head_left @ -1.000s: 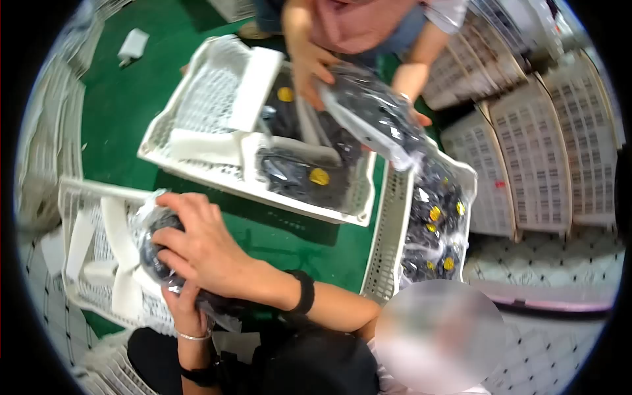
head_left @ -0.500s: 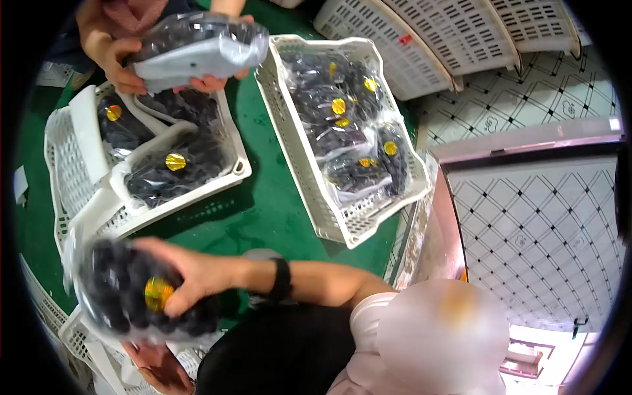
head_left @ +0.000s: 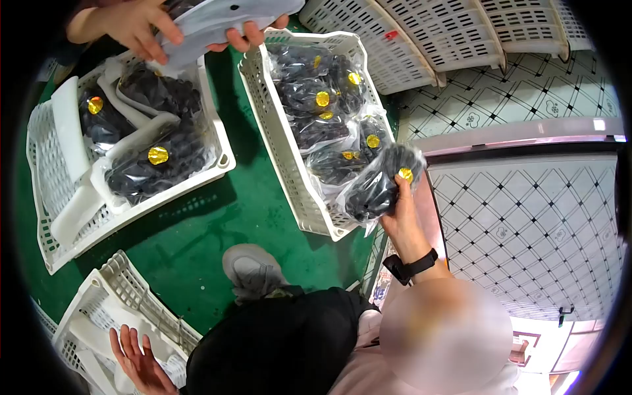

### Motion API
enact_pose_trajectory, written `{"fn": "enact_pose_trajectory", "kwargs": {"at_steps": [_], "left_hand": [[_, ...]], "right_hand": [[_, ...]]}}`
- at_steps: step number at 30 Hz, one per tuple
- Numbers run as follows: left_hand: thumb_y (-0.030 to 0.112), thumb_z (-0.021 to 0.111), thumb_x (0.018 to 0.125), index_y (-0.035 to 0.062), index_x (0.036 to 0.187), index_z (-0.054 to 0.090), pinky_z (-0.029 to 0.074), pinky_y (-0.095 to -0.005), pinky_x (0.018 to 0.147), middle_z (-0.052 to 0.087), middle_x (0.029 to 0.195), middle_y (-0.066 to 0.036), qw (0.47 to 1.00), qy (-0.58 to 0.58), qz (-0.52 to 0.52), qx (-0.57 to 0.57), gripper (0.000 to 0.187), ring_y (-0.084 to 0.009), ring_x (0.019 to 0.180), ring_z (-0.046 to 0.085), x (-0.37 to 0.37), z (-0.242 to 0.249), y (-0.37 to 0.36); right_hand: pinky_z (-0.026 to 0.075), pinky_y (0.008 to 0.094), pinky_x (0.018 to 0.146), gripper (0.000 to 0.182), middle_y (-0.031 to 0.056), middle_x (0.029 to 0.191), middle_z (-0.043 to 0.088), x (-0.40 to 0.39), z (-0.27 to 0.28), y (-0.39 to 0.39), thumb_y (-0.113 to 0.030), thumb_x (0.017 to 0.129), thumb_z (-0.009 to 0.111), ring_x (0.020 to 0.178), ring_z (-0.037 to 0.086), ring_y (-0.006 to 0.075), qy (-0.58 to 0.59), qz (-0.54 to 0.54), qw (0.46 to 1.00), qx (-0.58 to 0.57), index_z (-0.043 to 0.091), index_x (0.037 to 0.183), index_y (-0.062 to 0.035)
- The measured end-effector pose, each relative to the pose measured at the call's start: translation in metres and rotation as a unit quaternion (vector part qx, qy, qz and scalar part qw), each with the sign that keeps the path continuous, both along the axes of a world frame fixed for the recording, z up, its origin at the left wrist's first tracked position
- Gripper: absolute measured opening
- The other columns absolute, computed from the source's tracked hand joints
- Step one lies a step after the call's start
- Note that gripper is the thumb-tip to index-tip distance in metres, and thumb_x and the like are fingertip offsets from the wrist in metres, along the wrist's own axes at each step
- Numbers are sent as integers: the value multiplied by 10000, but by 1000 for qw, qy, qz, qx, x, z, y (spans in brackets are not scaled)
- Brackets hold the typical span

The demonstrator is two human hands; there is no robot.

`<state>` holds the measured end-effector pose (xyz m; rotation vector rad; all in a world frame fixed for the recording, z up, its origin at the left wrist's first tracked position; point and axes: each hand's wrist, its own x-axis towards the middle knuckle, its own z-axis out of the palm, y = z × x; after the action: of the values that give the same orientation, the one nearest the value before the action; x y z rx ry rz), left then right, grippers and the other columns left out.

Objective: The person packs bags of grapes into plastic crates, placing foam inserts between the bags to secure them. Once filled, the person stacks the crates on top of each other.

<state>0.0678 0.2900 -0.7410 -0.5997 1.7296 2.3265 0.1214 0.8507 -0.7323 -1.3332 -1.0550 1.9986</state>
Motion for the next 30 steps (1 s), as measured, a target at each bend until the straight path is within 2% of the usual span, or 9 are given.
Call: {"fn": "enact_pose_trajectory", "kwargs": {"at_steps": [6, 9, 13, 18, 20, 22, 25, 28, 30], "left_hand": [[391, 427, 946, 77, 1447, 269, 265, -360, 1066, 378, 1427, -121, 1000, -12, 7, 12, 611, -223, 1301, 356, 4, -7, -15], [375, 431, 943, 82, 1445, 278, 274, -359, 1060, 382, 1426, -118, 1000, -18, 12, 1, 601, -212, 1290, 369, 3, -6, -9], [356, 446, 931, 76, 1441, 289, 280, -355, 1055, 394, 1416, -115, 1000, -12, 1, 9, 602, -194, 1267, 397, 2, -9, -8], [339, 500, 913, 57, 1427, 311, 369, -325, 983, 441, 1374, -107, 1000, -21, -9, -21, 616, -174, 1178, 484, -2, -2, 6], [280, 617, 847, 35, 1377, 361, 460, -309, 881, 495, 1271, -113, 999, -24, 25, -6, 638, -173, 1076, 539, -4, 4, 15], [272, 623, 839, 36, 1351, 392, 465, -307, 865, 510, 1241, -106, 999, -31, 33, -11, 610, -165, 1057, 544, -3, 3, 14], [278, 598, 867, 62, 1347, 415, 444, -302, 879, 535, 1223, -68, 999, -20, 14, -29, 557, -138, 1048, 549, -2, 0, 11], [242, 605, 859, 54, 1324, 429, 460, -298, 854, 546, 1195, -68, 998, -35, 14, -55, 532, -129, 1013, 561, 1, 4, 11], [215, 595, 858, 48, 1309, 441, 468, -288, 834, 551, 1172, -70, 997, -39, 24, -69, 505, -122, 989, 563, 4, 4, 10]], "right_hand": [[481, 571, 833, 526, 237, 1203, 428, 9, 1, -6, -340, 837, 646, 1008, 519, 391, -274, 124, 953, -28, 458, 1193, -2], [493, 499, 800, 540, 191, 1169, 477, 18, 11, 7, -337, 833, 649, 984, 527, 329, -412, 244, 878, 3, 443, 1211, -11], [470, 384, 738, 529, 79, 1112, 558, 5, 1, 1, -336, 839, 645, 953, 549, 212, -333, 206, 913, 114, 438, 1234, -50], [491, 378, 748, 552, 134, 1008, 605, 13, -19, 8, -324, 811, 660, 898, 600, 243, -304, 277, 889, 201, 462, 1224, -15], [506, 378, 731, 446, 174, 812, 645, -10, 28, 18, -353, 803, 656, 776, 641, 305, -550, 516, 576, 315, 606, 1066, 4], [511, 411, 695, 417, 207, 695, 630, -51, 66, -14, -378, 794, 653, 703, 632, 375, -571, 534, 371, 502, 658, 911, 23], [507, 366, 669, 366, 203, 842, 667, -118, 71, -32, -296, 821, 654, 762, 663, 308, -287, 437, 606, 600, 633, 1014, 15], [498, 326, 682, 371, 163, 978, 630, -183, 86, -57, -200, 832, 668, 809, 627, 234, -100, 304, 695, 644, 587, 1133, 2], [486, 336, 740, 356, 158, 1032, 588, -202, 104, -68, -167, 829, 663, 882, 603, 264, -66, 258, 674, 689, 584, 1140, -12]]}}
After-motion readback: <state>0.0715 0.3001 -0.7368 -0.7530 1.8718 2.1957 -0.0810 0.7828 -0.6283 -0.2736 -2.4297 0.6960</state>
